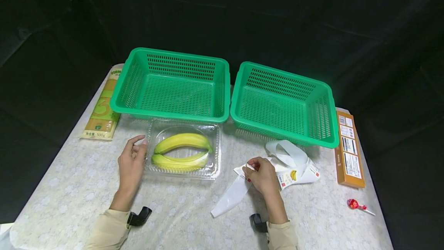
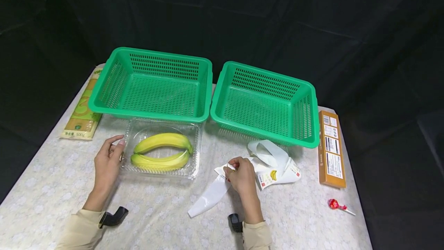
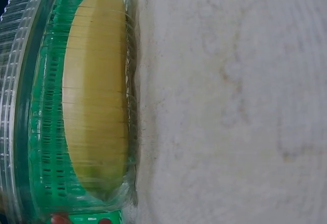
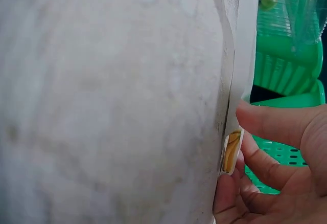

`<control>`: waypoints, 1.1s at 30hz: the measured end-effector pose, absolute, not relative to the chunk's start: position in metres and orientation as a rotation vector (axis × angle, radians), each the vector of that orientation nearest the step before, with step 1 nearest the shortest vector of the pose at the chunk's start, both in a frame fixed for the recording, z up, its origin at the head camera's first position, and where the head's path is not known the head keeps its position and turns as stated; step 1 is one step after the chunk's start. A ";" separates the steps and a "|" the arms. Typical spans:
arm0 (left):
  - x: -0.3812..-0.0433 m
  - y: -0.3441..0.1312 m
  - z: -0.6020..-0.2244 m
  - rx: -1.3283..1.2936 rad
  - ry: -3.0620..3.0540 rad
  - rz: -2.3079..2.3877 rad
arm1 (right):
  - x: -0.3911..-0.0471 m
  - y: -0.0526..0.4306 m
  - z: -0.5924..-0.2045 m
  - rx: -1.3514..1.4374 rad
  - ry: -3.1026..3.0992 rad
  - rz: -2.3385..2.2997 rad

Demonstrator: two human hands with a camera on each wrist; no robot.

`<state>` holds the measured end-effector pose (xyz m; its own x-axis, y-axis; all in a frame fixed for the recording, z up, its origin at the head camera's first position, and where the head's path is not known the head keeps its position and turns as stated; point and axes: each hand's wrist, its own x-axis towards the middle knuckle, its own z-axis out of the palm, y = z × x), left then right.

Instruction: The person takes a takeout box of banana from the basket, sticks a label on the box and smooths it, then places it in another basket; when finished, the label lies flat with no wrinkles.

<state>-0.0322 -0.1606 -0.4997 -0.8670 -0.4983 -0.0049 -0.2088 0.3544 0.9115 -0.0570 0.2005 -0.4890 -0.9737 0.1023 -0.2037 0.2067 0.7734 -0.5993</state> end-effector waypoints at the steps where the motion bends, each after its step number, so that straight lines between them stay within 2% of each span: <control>1: -0.032 -0.161 -0.500 0.630 -2.345 -1.517 | -0.057 0.200 -0.490 0.245 2.812 -0.974; 33: -0.032 -0.159 -0.500 0.620 -2.348 -1.493 | -0.056 0.204 -0.488 0.229 2.753 -1.065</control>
